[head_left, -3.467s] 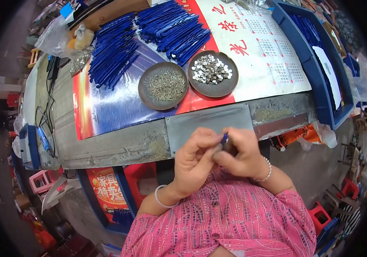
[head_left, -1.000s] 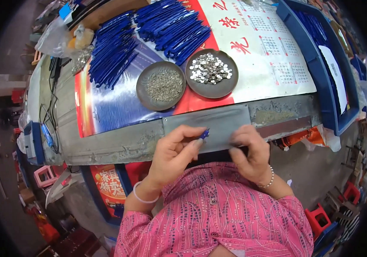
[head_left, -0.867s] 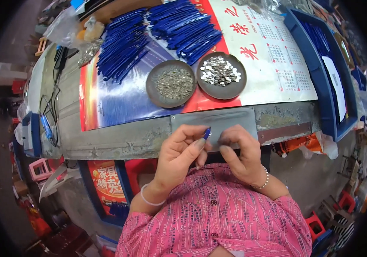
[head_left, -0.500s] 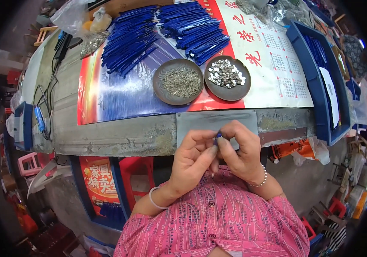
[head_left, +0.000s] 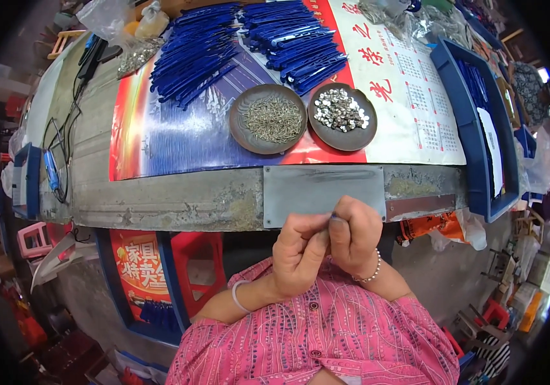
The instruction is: The worker is manually assembling small blue plastic parts with small metal components at a factory workstation.
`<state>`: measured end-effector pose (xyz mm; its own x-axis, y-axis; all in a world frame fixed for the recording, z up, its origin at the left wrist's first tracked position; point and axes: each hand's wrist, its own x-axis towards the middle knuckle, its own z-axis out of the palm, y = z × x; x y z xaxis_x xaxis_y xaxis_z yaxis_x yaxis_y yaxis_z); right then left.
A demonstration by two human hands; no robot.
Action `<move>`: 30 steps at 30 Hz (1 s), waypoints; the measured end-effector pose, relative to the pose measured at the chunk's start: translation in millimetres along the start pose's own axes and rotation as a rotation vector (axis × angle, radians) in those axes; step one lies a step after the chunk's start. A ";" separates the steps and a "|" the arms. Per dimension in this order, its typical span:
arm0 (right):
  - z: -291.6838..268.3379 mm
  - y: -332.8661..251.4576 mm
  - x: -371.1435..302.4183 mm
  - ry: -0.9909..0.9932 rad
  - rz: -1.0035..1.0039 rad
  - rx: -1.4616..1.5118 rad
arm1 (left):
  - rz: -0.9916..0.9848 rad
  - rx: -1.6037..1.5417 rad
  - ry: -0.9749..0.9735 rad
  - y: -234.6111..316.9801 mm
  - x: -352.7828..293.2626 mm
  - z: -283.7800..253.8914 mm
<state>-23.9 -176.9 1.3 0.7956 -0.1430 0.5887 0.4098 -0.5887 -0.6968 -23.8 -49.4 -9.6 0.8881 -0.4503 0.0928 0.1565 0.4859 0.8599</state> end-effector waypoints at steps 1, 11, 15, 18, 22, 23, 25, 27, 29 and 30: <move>-1.0 -4.8 0.7 -0.002 0.001 -0.001 | -0.001 -0.002 0.001 -0.6 0.6 -0.9; -2.3 0.5 3.5 0.023 0.049 0.170 | 0.107 0.264 -0.080 6.5 3.2 -0.9; -0.7 2.5 -2.1 0.057 -0.057 0.090 | 0.219 0.365 -0.004 0.2 -1.1 1.6; 4.6 3.0 -5.5 0.064 -0.071 0.004 | 0.228 0.377 0.045 -5.5 -2.8 1.9; 1.1 -4.5 -7.9 -0.026 0.343 0.248 | 0.078 0.158 0.058 -7.8 -5.8 -1.0; -0.5 -5.9 -6.9 -0.041 0.555 0.427 | 0.109 0.197 0.045 -8.2 -3.9 -2.0; 1.2 -7.5 -2.6 -0.027 0.593 0.510 | 0.089 0.176 0.052 -7.2 -3.3 -2.3; 7.7 2.1 -1.2 0.029 0.068 0.111 | 0.067 0.157 0.062 -4.0 -4.8 -0.3; 7.8 5.1 0.0 0.011 0.011 0.091 | 0.087 0.163 0.085 -0.4 -5.3 1.0; 8.6 7.8 -1.2 0.021 -0.041 0.040 | 0.083 0.162 0.082 -0.9 -5.3 0.7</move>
<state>-17.8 -174.4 -8.4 0.7682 -0.1364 0.6256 0.4597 -0.5626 -0.6872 -28.9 -47.9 -10.5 0.9284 -0.3475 0.1315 0.0154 0.3895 0.9209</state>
